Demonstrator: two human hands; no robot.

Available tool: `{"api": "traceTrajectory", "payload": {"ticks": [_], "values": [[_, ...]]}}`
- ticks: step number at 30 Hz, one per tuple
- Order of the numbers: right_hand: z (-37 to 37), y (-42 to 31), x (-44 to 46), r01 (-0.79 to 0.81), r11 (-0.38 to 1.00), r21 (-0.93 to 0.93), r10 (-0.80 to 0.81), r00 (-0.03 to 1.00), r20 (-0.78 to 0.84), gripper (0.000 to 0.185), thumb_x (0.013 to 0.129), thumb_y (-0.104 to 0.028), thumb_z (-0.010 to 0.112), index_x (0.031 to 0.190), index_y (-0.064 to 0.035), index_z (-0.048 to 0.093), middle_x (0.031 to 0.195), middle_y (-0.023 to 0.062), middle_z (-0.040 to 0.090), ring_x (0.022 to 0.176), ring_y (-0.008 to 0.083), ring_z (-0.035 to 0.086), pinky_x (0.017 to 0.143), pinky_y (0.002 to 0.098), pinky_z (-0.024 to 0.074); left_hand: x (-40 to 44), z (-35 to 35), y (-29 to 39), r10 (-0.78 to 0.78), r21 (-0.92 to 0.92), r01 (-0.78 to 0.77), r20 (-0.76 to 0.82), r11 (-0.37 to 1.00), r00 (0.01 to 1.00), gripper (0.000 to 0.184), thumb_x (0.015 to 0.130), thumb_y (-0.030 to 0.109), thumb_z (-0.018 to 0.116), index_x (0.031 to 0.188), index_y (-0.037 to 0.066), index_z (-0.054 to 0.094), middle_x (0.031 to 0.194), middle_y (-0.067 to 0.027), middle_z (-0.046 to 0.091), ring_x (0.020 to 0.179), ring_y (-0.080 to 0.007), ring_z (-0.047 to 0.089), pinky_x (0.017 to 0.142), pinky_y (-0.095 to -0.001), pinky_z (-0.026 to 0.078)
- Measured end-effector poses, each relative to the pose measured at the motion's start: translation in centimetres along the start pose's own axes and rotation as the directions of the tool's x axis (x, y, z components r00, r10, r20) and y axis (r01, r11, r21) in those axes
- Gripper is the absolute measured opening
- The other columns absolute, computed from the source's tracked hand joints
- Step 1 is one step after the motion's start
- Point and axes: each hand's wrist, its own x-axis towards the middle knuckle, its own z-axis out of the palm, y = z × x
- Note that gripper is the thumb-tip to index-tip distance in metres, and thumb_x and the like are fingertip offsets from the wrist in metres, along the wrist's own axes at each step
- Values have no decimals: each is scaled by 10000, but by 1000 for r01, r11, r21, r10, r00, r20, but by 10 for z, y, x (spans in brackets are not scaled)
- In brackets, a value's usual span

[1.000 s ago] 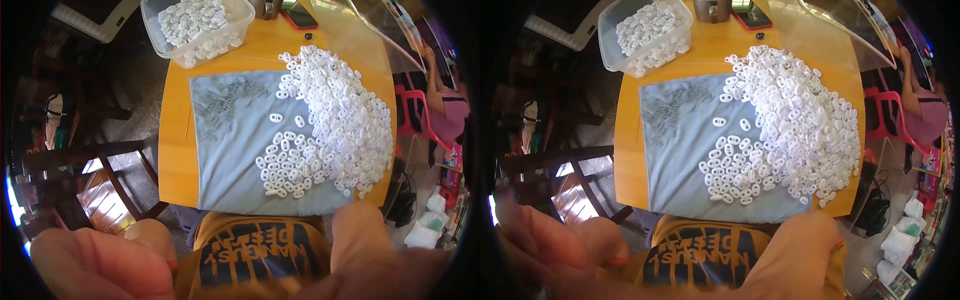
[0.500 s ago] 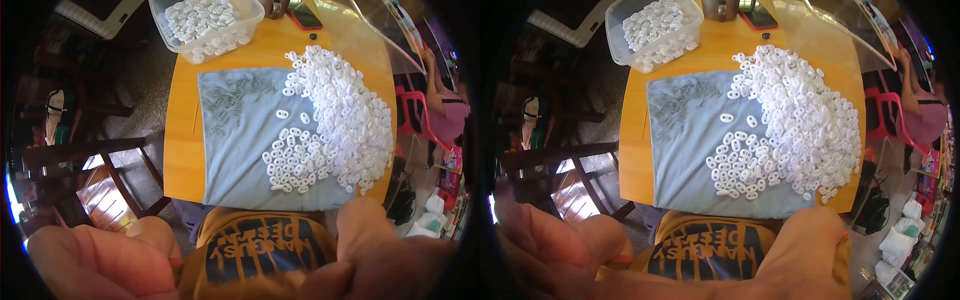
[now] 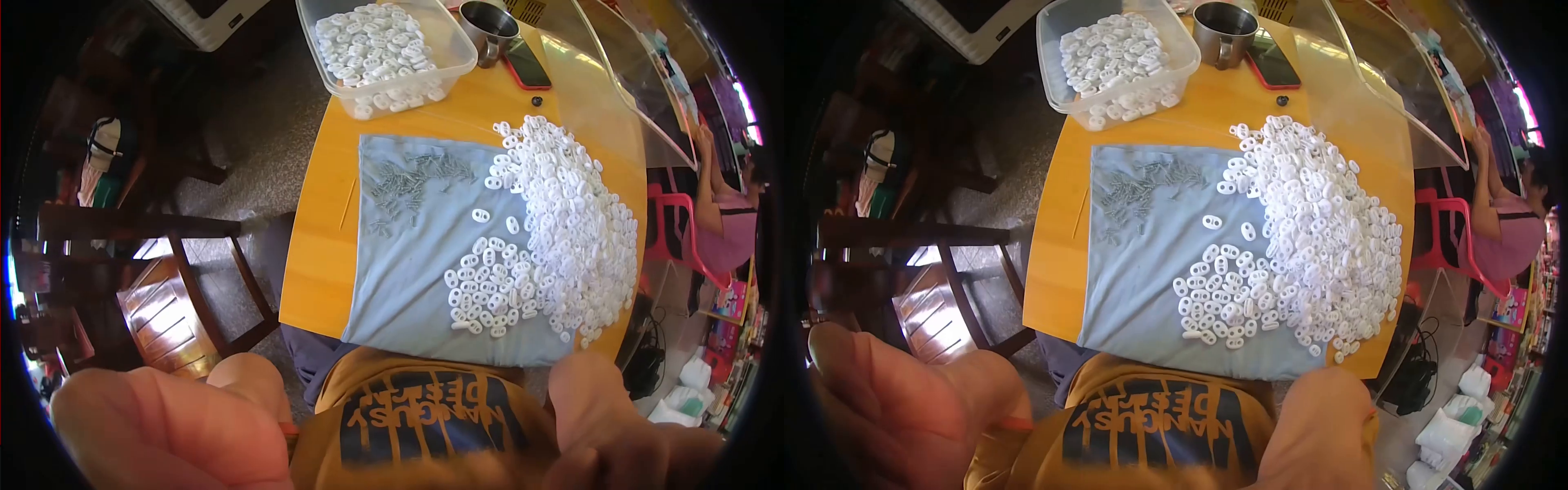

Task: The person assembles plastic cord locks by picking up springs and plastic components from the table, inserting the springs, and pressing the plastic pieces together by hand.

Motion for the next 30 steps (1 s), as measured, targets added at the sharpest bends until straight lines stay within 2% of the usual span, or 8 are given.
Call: {"api": "traceTrajectory", "payload": {"ticks": [8, 16, 23, 30], "values": [[-3, 5, 6, 15, 1000, -18, -15, 1000, -15, 391, 814, -392, 530, 1121, -154, 478, 1097, 82, 556, 935, 269, 534, 819, 439, 371, 1, -1, -1, -5, 20, 5, 4, 1000, 1000, 257, 845, 96, 466, 1061, -26, 533, 851, -109, 572, 737, -193, 517, 694, -317, 429], [-2, -2, 14, 62, 998, -33, -63, 998, -17, 415, 821, -411, 520, 1144, -155, 471, 1116, 87, 552, 950, 276, 533, 830, 448, 367, 13, -12, 15, 81, 23, -80, -31, 997, 996, 251, 846, 100, 465, 1051, -24, 537, 860, -112, 577, 748, -198, 522, 702, -321, 431], [-5, -9, 29, 128, 976, -175, -135, 990, -27, 435, 827, -427, 511, 1165, -157, 465, 1132, 91, 549, 964, 282, 531, 841, 457, 364, 16, -7, 9, 41, 20, -41, -11, 999, 999, 245, 847, 103, 464, 1043, -23, 541, 867, -115, 581, 757, -202, 526, 710, -325, 433], [-15, -19, 24, 222, 946, -236, -237, 971, -36, 456, 833, -444, 502, 1186, -158, 459, 1149, 95, 546, 977, 289, 530, 851, 465, 360, 23, -9, 15, 123, 35, -122, -22, 992, 992, 240, 848, 106, 463, 1035, -22, 545, 875, -117, 585, 767, -207, 531, 717, -329, 435]]}}
